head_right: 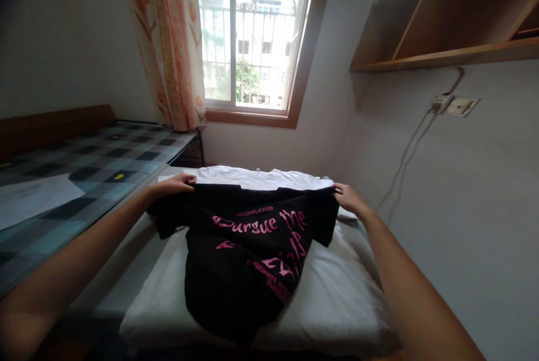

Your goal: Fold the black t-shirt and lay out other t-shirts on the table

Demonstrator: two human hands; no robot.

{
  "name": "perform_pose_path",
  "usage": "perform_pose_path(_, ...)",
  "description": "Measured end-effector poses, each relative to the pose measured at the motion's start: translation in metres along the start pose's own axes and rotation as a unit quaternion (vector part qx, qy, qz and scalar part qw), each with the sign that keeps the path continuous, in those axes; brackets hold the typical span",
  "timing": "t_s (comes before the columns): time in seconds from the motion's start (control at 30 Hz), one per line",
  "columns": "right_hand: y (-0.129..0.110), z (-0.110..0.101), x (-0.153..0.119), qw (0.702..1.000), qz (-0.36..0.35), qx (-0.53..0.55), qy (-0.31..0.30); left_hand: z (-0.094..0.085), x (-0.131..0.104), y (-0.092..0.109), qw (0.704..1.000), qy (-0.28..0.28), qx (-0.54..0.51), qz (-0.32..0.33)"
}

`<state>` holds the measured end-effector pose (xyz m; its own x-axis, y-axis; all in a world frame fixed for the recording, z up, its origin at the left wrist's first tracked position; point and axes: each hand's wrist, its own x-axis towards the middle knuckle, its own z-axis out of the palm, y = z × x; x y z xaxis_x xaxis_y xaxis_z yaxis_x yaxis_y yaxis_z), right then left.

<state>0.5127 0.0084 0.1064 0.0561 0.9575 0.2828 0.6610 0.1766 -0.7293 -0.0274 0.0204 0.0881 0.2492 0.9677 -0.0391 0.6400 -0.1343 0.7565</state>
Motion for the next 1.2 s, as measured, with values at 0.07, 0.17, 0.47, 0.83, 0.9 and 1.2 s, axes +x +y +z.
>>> perform_pose_path(0.07,-0.008,-0.01,0.005,0.996,-0.019,0.039,0.078,-0.01,-0.005,0.005,0.996,-0.001,-0.085,0.033)
perform_pose_path(0.17,-0.02,-0.024,0.007,0.941,-0.089,0.067,0.318,-0.026,-0.01,0.01,0.972,0.069,-0.208,0.083)
perform_pose_path(0.47,0.013,-0.027,-0.004,0.968,0.042,-0.104,-0.226,-0.008,-0.001,-0.004,0.99,0.024,0.116,0.081)
perform_pose_path(0.83,-0.028,0.02,-0.021,0.879,-0.081,-0.439,-0.165,0.026,-0.002,0.014,0.921,0.123,0.363,0.073)
perform_pose_path(0.9,-0.037,0.035,-0.018,0.887,-0.109,-0.422,-0.153,0.031,0.002,0.021,0.921,0.124,0.363,0.071)
perform_pose_path(1.2,-0.038,0.092,0.009,0.896,0.055,-0.343,-0.278,0.035,0.039,0.029,0.944,-0.036,0.321,-0.061)
